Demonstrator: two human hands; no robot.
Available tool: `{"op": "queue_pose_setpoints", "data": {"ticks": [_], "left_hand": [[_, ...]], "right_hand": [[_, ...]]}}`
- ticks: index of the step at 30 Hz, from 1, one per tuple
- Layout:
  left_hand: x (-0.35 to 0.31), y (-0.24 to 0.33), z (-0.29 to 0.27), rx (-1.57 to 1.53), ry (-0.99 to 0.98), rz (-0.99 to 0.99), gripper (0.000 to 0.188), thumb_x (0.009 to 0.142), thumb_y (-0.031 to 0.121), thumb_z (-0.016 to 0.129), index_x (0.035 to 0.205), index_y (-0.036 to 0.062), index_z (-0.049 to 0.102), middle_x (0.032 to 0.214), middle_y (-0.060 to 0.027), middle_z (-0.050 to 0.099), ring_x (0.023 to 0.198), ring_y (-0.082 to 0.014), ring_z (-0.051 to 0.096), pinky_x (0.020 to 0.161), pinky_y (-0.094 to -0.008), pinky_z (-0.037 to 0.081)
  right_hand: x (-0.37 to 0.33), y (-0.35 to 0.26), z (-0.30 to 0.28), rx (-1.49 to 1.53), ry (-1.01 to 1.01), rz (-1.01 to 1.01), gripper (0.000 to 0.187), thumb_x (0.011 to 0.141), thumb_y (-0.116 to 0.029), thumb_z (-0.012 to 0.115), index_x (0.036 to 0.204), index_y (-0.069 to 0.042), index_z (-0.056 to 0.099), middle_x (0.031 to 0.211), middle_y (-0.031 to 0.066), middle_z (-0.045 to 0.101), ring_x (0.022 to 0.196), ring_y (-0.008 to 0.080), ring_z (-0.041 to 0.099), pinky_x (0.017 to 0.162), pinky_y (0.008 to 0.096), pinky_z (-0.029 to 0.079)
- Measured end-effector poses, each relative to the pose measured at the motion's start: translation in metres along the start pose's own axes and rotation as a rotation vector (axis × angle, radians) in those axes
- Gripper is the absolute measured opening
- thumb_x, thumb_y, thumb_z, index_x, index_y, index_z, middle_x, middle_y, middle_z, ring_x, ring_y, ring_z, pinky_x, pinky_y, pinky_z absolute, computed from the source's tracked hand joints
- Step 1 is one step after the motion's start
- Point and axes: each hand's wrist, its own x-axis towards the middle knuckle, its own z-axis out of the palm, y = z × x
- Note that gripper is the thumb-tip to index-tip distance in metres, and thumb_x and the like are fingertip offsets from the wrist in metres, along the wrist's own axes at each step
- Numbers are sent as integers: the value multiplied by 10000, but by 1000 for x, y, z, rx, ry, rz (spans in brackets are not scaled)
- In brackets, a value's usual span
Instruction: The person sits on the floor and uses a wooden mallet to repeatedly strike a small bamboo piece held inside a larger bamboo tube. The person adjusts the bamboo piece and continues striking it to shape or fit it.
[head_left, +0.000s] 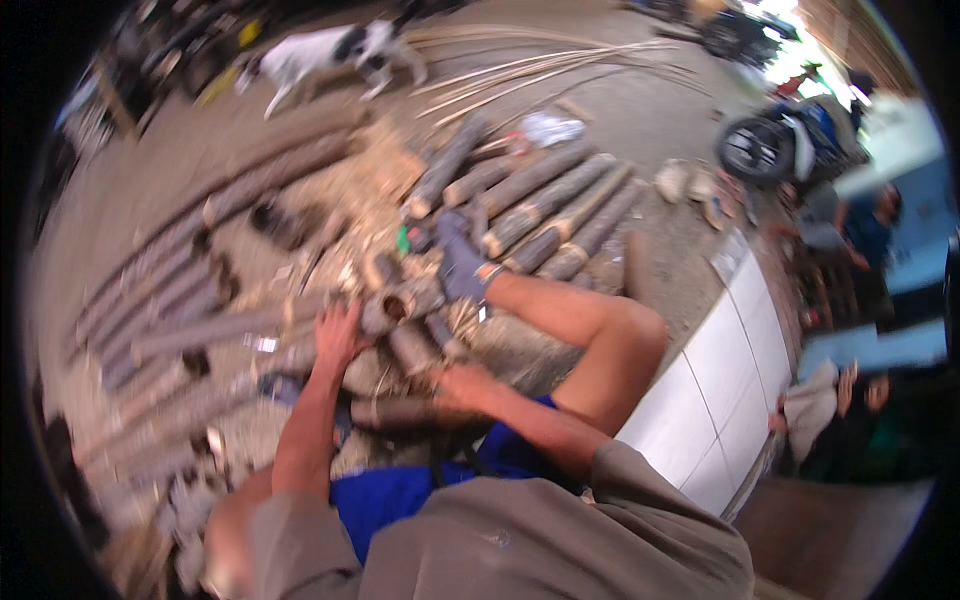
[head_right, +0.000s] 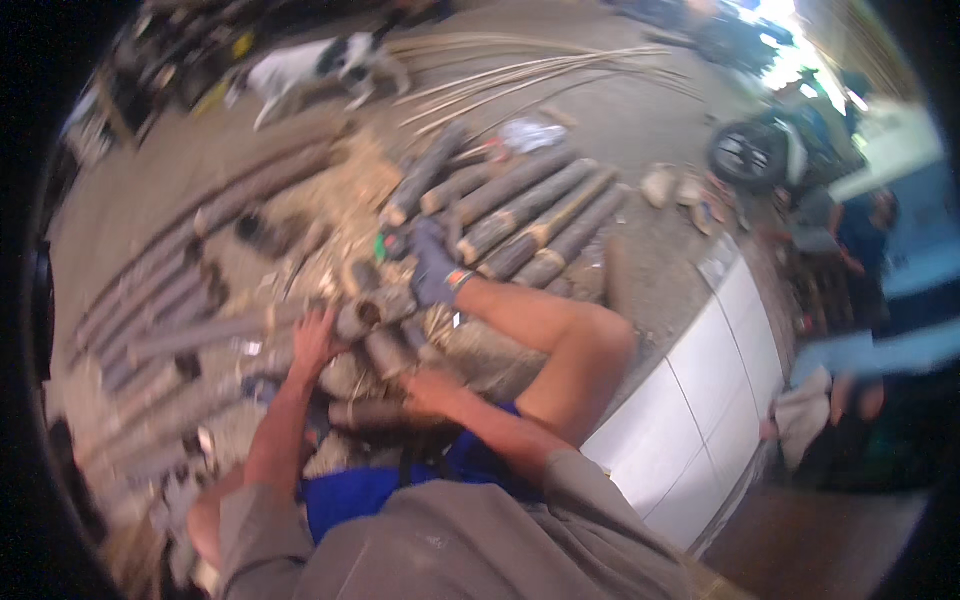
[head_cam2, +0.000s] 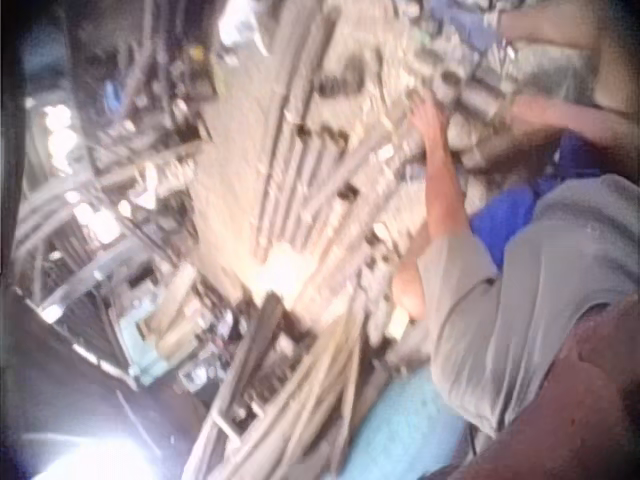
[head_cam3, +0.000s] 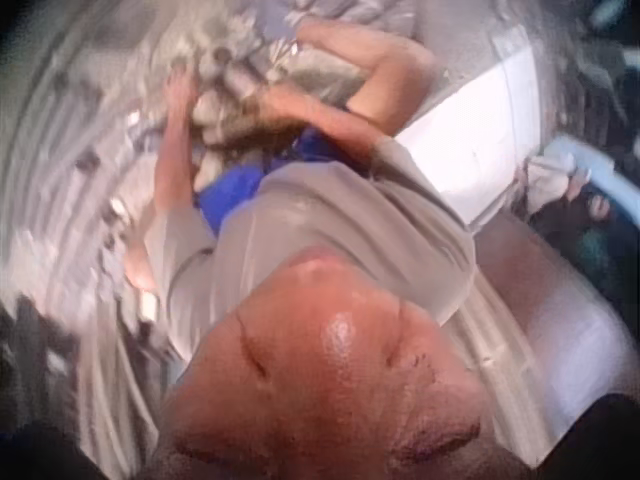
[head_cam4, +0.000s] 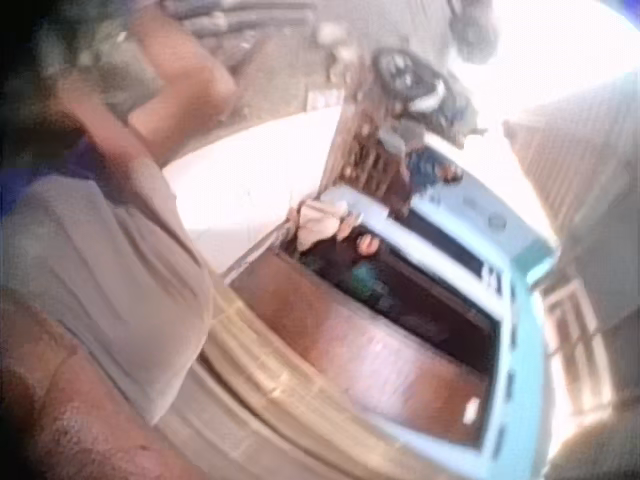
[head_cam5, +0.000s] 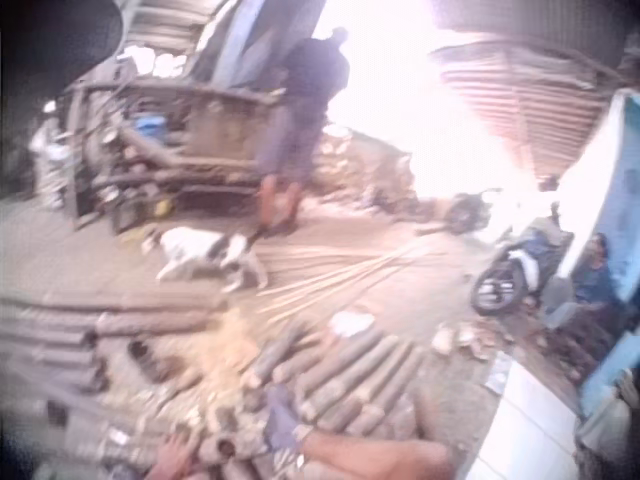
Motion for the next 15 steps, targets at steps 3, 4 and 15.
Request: {"op": "queue_pose_setpoints", "data": {"ticks": [3,4,15], "left_hand": [[-3,22,-21,-25,-17,31,905,655,505,931,1391,146,545,1293,-168,637,1241,-364,600,1018,-538,455],[-4,22,-26,-7,3,18,876,653,506,934,1355,140,558,1254,-153,642,1220,-358,601,997,-529,457],[7,-21,-7,-405,427,-322,950,761,569,862,1481,50,524,1325,-250,572,1291,-454,530,1089,-587,414]], "right_hand": [[-8,0,0,9,93,-4,482,934,-398,713,1223,-21,632,1069,280,742,1030,448,730,898,569,579],[-7,-14,-15,24,10,27,496,957,-402,697,1273,-29,615,1106,286,734,1063,463,716,917,568,572],[17,1,-17,86,-73,-19,601,974,-434,681,1457,-100,554,1162,318,714,1115,505,680,965,581,544]]}}
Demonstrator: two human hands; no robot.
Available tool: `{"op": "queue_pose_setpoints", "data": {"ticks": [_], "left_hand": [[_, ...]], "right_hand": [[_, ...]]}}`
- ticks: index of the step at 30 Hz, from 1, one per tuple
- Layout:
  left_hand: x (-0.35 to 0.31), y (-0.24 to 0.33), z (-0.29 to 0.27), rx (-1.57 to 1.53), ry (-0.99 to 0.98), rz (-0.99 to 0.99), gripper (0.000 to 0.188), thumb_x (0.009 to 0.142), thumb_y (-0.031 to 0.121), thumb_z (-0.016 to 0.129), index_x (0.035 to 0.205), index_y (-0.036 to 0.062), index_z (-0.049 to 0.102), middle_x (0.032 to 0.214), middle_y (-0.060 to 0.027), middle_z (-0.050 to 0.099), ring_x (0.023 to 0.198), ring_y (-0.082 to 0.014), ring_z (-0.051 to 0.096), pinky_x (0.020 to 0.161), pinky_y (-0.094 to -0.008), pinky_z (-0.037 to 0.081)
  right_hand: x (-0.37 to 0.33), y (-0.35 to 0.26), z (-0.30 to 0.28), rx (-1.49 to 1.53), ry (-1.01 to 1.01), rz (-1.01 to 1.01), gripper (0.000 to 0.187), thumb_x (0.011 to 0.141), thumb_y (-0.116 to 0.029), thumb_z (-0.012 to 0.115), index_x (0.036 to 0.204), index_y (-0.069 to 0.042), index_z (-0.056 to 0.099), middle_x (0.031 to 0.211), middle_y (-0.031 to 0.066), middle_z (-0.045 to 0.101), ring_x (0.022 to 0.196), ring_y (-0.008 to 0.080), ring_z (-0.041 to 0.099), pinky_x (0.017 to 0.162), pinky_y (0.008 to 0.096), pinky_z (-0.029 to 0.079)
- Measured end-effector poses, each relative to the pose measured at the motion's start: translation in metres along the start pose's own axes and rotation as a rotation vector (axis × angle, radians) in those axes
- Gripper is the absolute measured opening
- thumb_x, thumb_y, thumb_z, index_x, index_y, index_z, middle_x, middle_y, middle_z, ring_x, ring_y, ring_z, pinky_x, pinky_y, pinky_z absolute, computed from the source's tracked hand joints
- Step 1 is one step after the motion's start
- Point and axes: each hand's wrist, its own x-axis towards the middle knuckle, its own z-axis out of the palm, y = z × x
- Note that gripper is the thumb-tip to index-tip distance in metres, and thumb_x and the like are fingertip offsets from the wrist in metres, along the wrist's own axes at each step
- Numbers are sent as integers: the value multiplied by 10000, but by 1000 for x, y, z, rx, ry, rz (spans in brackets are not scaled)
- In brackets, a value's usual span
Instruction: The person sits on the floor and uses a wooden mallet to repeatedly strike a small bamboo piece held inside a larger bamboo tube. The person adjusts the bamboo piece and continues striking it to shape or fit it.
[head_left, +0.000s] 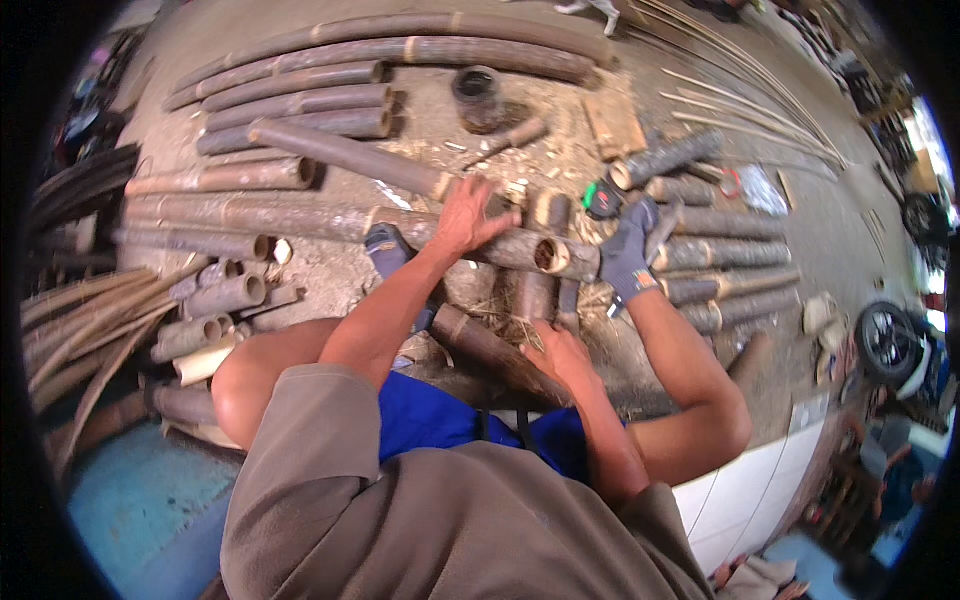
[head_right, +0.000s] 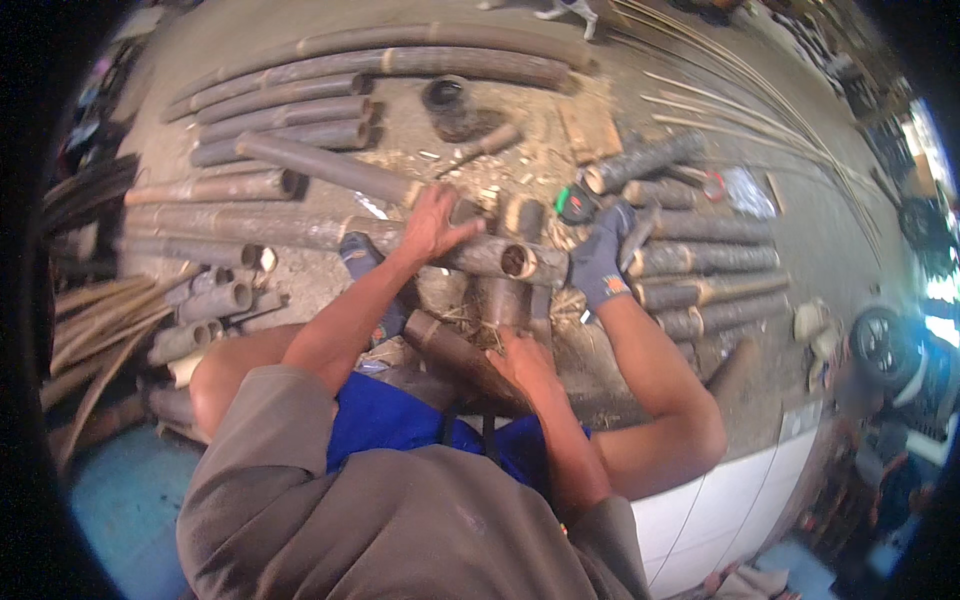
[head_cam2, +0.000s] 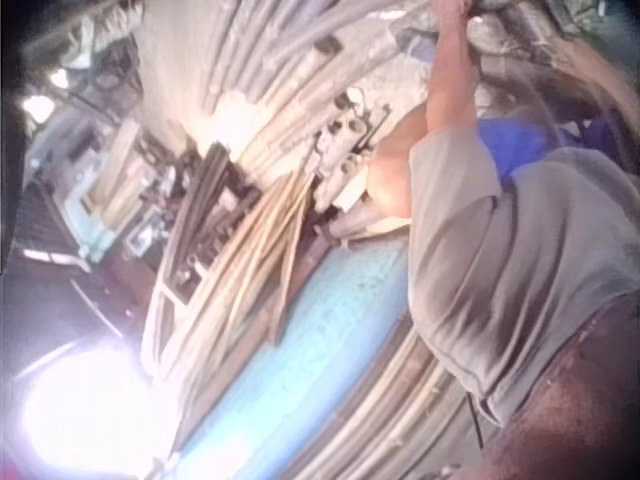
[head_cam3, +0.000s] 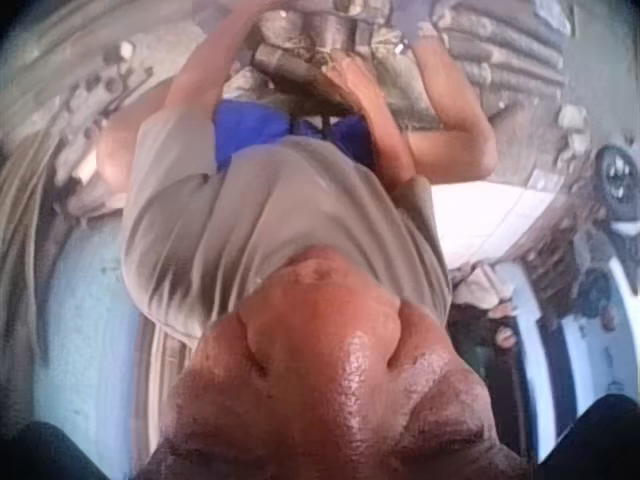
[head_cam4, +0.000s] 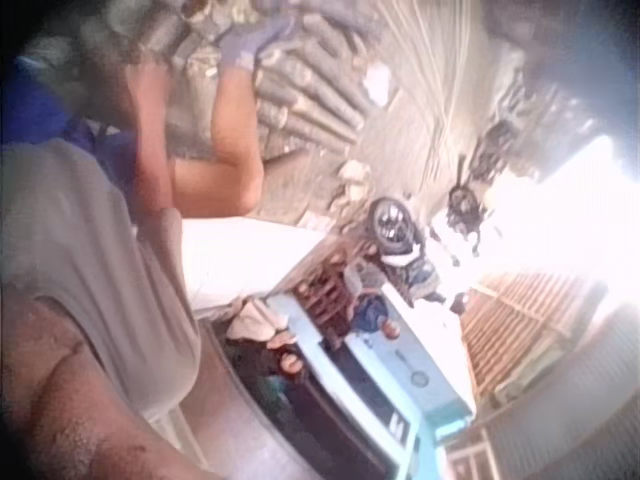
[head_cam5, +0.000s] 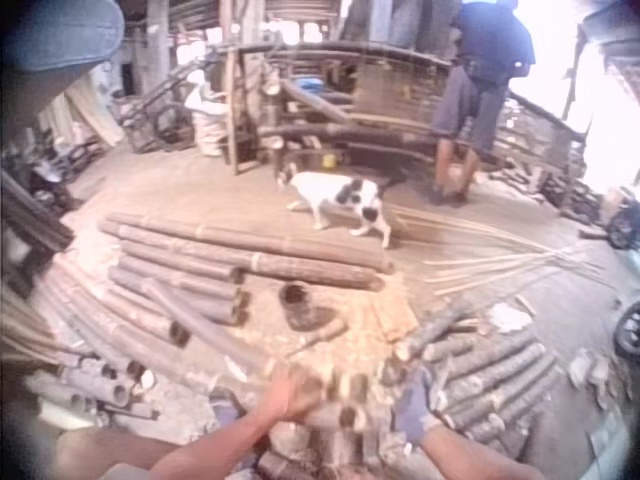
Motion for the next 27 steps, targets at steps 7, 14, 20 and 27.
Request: {"op": "queue_pose_setpoints", "data": {"ticks": [7,14,20,27], "left_hand": [[59,-67,-18,-452,811,-1168,1188,790,375,878,1660,95,119,1455,-310,486,1332,-483,487,1126,-570,407],[54,-111,-35,-1226,916,-1142,1006,761,229,867,1535,-12,272,1358,-256,565,1145,-365,627,1032,-499,523],[42,-63,-81,-1312,1028,-634,890,813,248,857,1475,-47,340,1334,-208,578,1136,-307,624,1009,-426,521],[40,104,-153,-1339,920,-57,681,881,190,851,1396,-26,461,1255,-170,625,1102,-281,678,952,-421,570]], "right_hand": [[3,-4,-17,74,5,44,559,956,-378,715,1401,-70,576,1155,349,699,1086,533,675,911,602,536],[1,-3,-11,74,65,33,531,953,-366,717,1364,-55,586,1120,341,702,1048,557,669,880,603,540],[-6,-6,-14,54,211,-51,525,935,-350,741,1326,-29,600,1036,298,731,983,508,704,839,567,557],[-38,-30,-29,-25,320,-66,500,956,-353,718,1329,-51,580,1096,294,697,1019,517,676,849,575,550]]}}
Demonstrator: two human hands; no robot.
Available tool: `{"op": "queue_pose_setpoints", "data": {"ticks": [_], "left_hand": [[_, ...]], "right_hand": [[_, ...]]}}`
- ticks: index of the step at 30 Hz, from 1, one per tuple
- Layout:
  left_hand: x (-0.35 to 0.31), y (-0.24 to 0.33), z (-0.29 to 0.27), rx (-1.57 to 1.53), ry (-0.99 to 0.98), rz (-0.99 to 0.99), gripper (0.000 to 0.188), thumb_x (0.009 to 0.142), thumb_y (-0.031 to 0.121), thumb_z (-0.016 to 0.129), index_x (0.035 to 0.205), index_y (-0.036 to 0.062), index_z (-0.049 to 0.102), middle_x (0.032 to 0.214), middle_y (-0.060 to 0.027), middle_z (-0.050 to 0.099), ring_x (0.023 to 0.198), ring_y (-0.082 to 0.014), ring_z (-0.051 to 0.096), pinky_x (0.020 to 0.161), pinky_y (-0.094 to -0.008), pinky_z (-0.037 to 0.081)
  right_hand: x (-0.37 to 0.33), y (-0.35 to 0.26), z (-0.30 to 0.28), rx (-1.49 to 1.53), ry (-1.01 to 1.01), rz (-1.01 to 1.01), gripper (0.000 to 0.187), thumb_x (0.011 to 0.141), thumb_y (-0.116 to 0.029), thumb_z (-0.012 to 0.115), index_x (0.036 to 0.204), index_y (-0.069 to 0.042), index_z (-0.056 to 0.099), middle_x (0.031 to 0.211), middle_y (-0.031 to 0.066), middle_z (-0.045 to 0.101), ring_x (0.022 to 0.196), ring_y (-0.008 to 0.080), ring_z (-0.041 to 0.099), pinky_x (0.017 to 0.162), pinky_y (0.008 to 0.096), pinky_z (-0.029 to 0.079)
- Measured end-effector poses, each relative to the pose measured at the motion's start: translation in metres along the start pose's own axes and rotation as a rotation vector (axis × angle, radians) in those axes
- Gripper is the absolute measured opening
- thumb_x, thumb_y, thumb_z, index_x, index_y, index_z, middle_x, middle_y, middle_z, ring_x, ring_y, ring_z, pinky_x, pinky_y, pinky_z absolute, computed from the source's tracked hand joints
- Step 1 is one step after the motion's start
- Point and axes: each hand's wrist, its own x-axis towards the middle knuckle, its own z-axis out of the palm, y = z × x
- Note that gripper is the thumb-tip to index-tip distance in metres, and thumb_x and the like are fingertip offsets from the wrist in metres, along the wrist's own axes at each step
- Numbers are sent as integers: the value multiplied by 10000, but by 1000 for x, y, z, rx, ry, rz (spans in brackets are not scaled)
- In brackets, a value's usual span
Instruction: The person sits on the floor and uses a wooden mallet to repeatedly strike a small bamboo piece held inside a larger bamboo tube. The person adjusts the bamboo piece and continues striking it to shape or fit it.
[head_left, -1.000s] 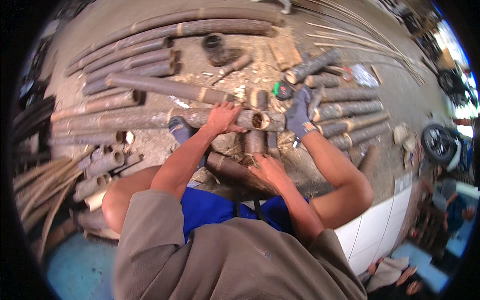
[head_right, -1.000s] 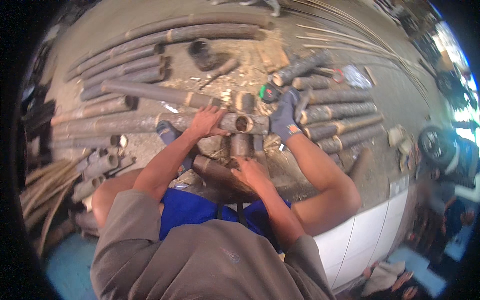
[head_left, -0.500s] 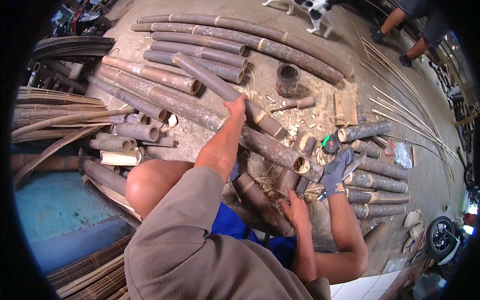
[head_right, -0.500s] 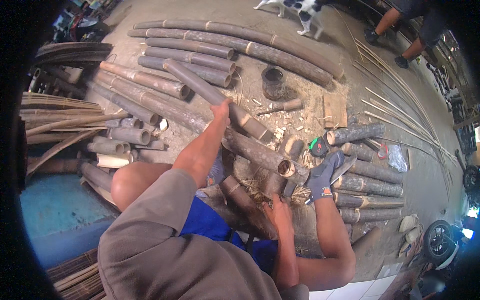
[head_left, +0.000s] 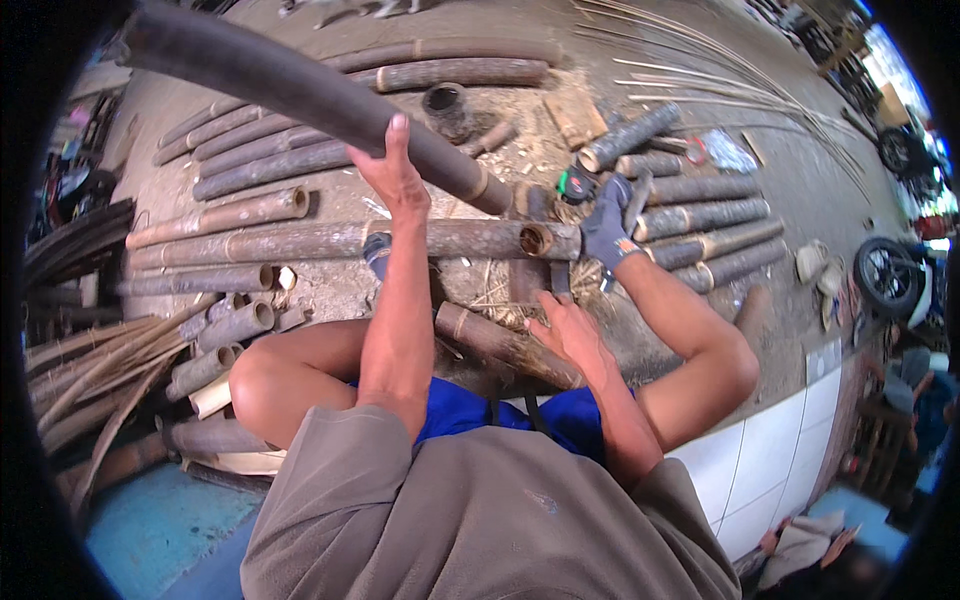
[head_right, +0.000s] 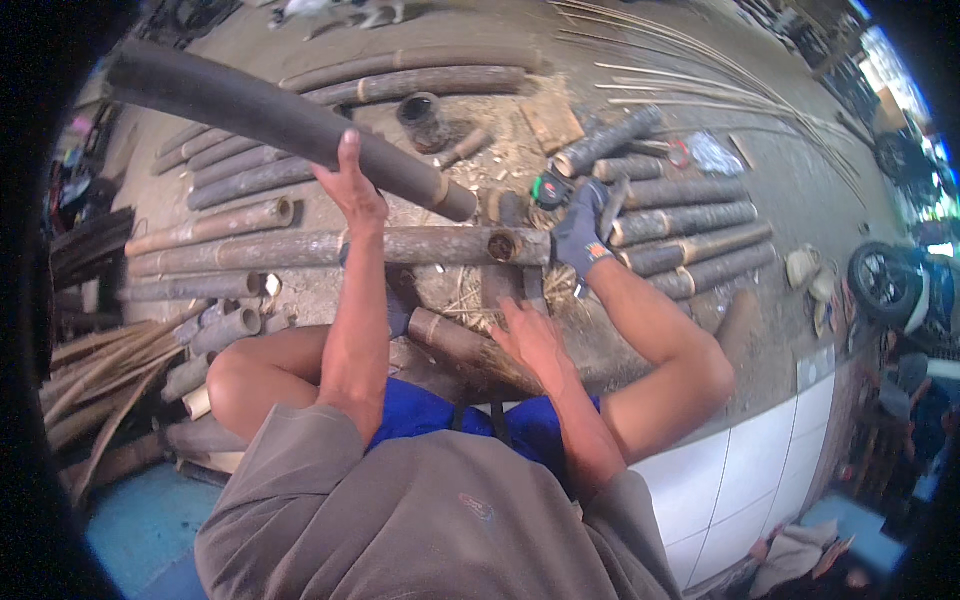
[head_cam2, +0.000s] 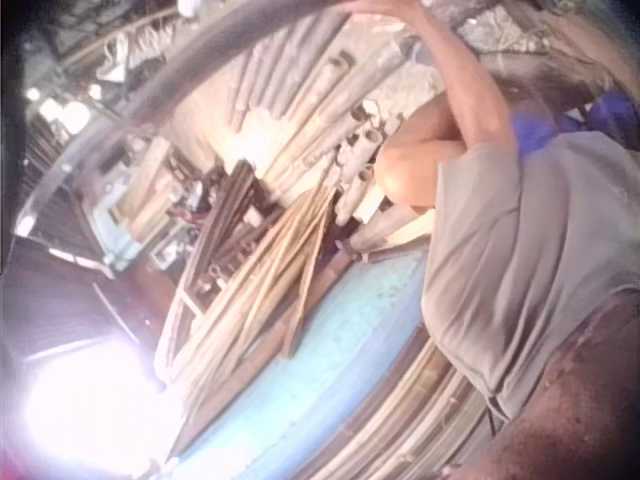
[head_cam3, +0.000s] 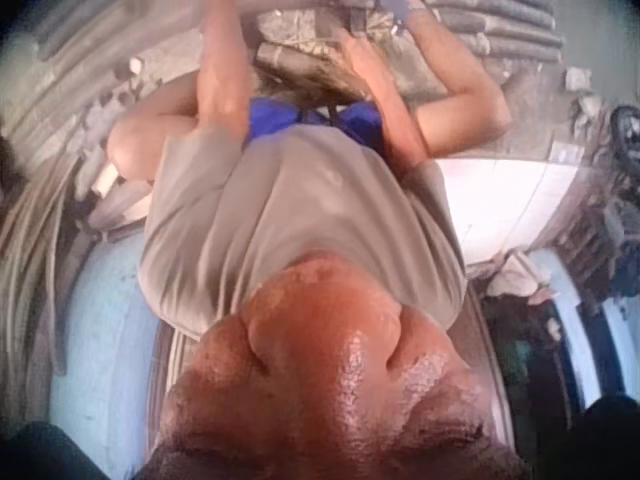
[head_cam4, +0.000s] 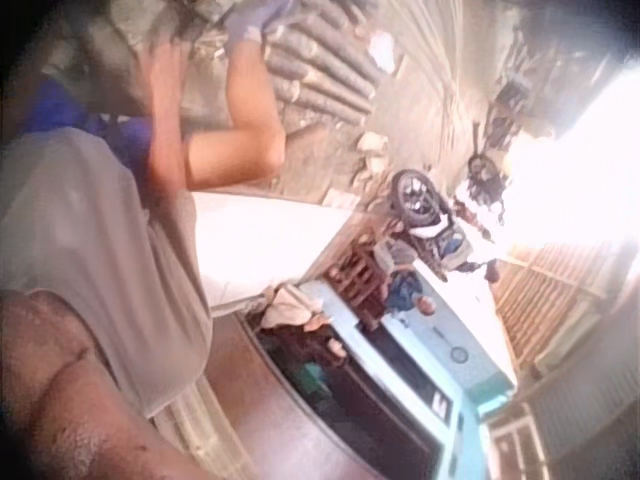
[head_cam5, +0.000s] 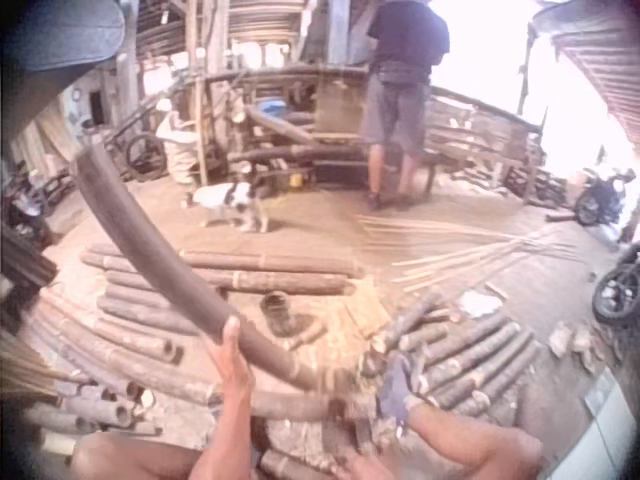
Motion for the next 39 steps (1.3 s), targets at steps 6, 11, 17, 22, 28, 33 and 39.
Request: {"op": "queue_pose_setpoints", "data": {"ticks": [6,11,17,22,28,33,39], "left_hand": [[-57,34,65,31,-420,-20,757,741,229,973,1308,1,527,1137,-91,688,981,-190,690,928,-348,557],[-106,17,58,184,-499,-79,794,718,234,977,1325,16,516,1138,-92,687,1003,-192,683,924,-353,559],[-122,6,42,236,-501,-68,755,717,236,979,1284,31,526,1123,-86,686,981,-190,676,899,-358,561],[-124,8,42,332,-596,-93,790,688,268,993,1282,36,526,1108,-90,698,976,-200,686,888,-372,564],[-157,17,67,459,-733,-11,863,661,354,989,1341,41,559,1186,-158,728,1077,-246,717,961,-401,561],[-152,10,60,420,-798,-70,946,656,354,990,1414,43,517,1234,-184,709,1129,-259,703,998,-399,547],[-155,15,57,513,-800,1,933,673,385,974,1402,34,509,1226,-204,711,1128,-294,707,990,-417,548]], "right_hand": [[-44,-31,-12,132,55,5,518,967,-355,707,1368,-57,572,1141,292,687,1062,514,665,896,564,546],[-79,-42,-7,161,19,59,549,964,-352,713,1404,-56,572,1163,284,691,1070,496,672,908,559,547],[-105,-22,8,167,46,83,535,968,-358,699,1390,-50,583,1174,281,695,1072,486,683,923,560,551],[-96,-24,-24,239,2,130,520,963,-366,708,1357,-40,611,1195,260,703,1076,478,685,924,545,550],[-71,-56,-190,204,640,127,608,1015,-498,664,1345,11,626,1190,281,687,1122,386,682,958,473,525],[-110,-126,-336,-196,1087,-387,677,1002,-619,583,1294,-14,669,1190,248,700,1039,352,691,932,487,533],[-69,-180,-371,-549,381,-558,789,950,-750,517,1250,-44,700,1171,233,715,1021,344,710,914,515,554]]}}
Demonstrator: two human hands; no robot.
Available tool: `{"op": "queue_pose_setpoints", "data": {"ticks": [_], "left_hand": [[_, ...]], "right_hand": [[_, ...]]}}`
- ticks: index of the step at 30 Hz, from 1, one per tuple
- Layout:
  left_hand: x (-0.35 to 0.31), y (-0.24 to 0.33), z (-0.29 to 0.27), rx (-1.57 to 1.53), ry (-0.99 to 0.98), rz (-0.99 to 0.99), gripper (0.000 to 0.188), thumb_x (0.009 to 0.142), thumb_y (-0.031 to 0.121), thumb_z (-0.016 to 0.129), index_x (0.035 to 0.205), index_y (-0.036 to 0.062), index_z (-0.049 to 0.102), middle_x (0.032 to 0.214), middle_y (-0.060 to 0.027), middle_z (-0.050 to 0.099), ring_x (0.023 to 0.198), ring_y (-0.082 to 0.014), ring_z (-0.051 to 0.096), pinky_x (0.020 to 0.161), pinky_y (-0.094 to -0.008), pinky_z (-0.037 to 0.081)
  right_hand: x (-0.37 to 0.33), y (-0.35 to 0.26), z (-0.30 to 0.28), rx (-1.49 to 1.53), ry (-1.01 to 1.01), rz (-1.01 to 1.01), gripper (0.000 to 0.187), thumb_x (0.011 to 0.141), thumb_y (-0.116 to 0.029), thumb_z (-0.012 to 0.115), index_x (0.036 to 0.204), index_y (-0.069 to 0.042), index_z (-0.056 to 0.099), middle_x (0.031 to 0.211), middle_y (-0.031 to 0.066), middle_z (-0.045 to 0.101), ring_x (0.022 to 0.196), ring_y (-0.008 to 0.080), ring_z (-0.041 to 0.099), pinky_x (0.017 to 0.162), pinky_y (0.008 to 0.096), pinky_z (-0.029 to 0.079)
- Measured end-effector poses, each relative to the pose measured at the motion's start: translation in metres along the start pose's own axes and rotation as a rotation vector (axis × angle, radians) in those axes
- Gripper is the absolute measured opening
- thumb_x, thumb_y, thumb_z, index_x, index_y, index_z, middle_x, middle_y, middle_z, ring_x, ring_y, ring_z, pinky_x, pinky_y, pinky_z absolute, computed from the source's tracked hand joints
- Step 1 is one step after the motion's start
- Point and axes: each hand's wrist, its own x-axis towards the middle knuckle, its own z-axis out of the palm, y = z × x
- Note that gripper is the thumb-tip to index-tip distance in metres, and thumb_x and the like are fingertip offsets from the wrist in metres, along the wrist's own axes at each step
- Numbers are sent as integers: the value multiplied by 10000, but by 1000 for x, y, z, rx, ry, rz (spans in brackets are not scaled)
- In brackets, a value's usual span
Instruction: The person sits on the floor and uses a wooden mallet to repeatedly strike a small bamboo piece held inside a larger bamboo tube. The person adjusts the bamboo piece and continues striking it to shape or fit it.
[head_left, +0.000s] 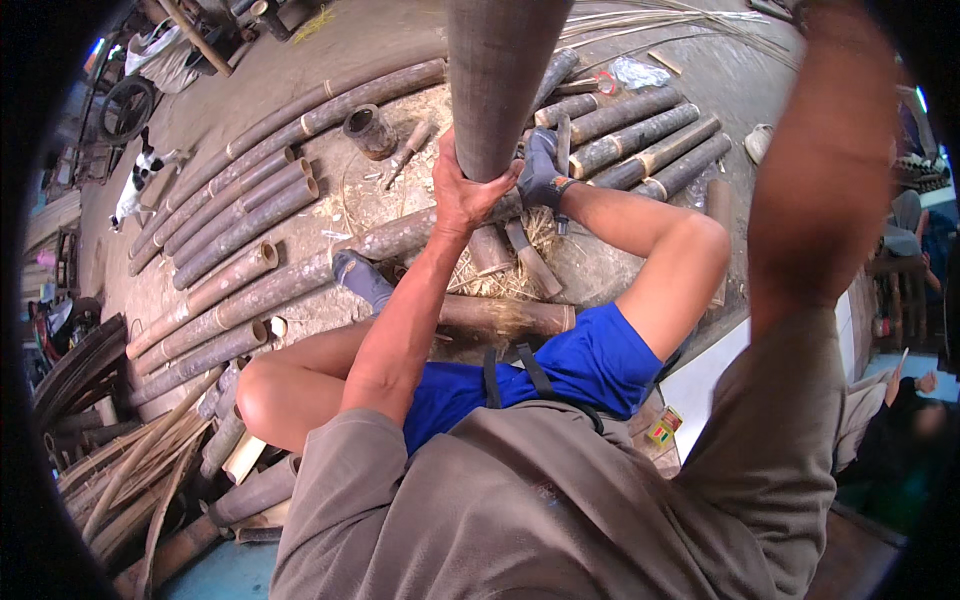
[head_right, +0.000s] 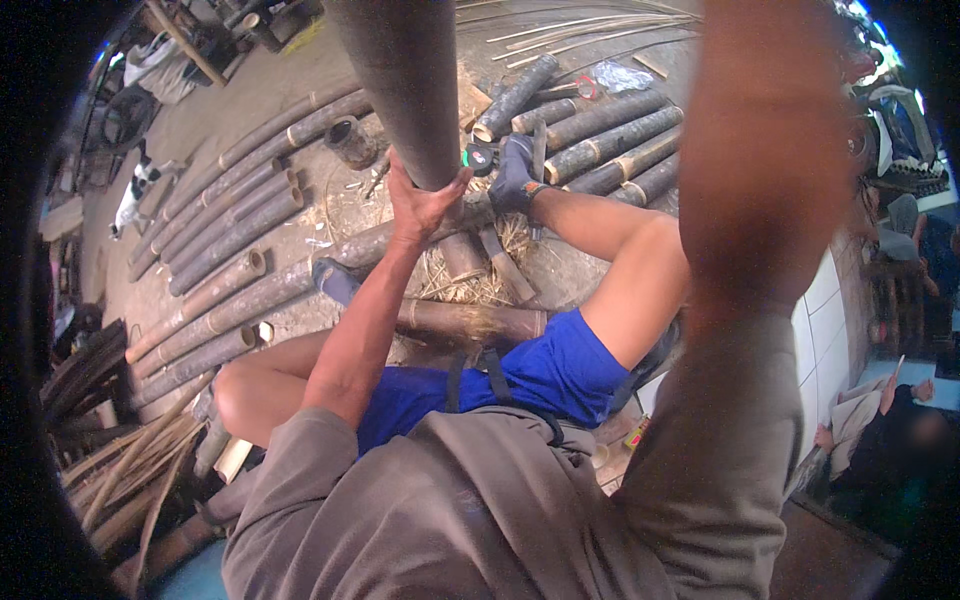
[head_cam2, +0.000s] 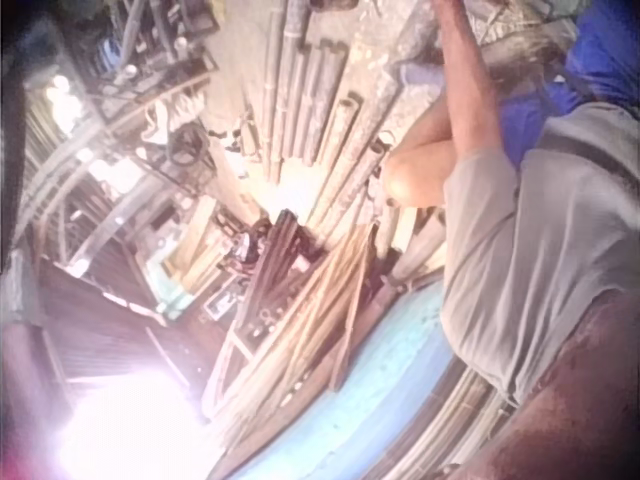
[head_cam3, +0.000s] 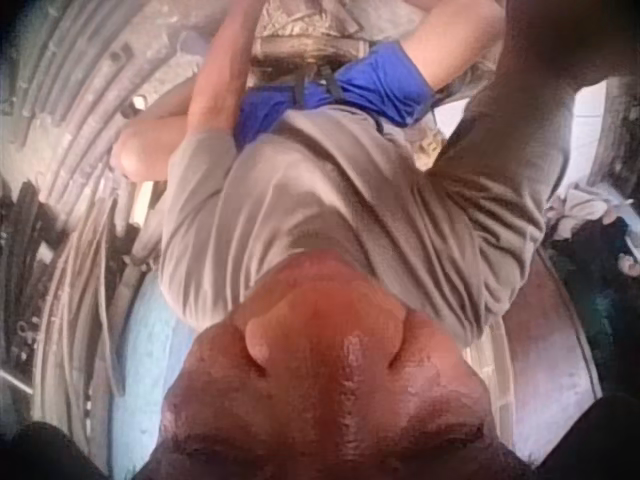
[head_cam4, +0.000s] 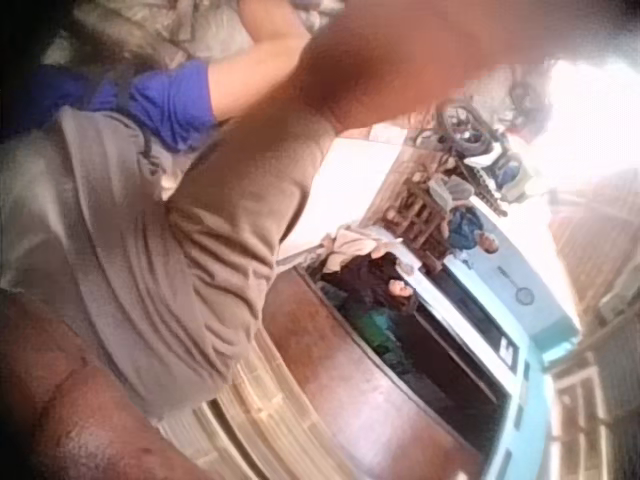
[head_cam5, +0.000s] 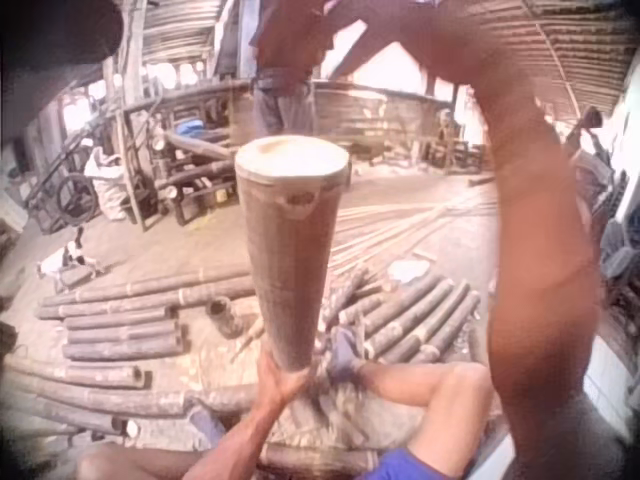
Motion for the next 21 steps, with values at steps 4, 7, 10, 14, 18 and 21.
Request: {"op": "queue_pose_setpoints", "data": {"ticks": [4,7,10,14,18,21], "left_hand": [[-2,-14,-20,119,-116,-39,876,694,411,950,1369,28,544,1219,-213,716,1133,-302,707,982,-423,549],[9,4,-29,8,-103,53,830,702,418,939,1330,18,573,1188,-210,729,1101,-300,717,966,-429,554],[36,53,-24,-6,-1,-41,806,712,434,931,1293,0,578,1117,-201,751,1018,-290,740,922,-432,571],[76,40,-18,-29,2,-40,787,724,438,929,1268,-2,569,1076,-191,754,978,-274,737,896,-408,577],[70,26,-44,98,-2,-112,779,712,411,947,1256,2,569,1066,-182,755,971,-263,735,896,-406,579],[69,37,-11,-21,-26,-46,780,705,390,956,1266,15,564,1114,-173,748,1008,-245,729,916,-401,575]], "right_hand": [[37,-2,8,86,-169,-142,868,916,-838,473,1222,-64,721,1159,223,725,1008,339,723,901,534,568],[63,-3,0,207,-49,-129,929,891,-904,440,1200,-79,736,1149,216,733,999,335,732,892,548,578],[86,-26,-1,407,304,227,900,897,-858,522,1160,-18,713,1087,201,726,948,322,736,874,527,596],[102,32,34,813,954,178,869,891,-669,733,1350,58,605,1185,189,702,1094,293,699,1000,440,564],[105,77,208,1391,837,2,899,825,-414,912,1506,12,508,1310,117,669,1213,210,628,1054,325,503],[65,63,201,1351,708,263,750,815,-347,925,1401,-22,588,1222,60,680,1100,161,637,959,312,528]]}}
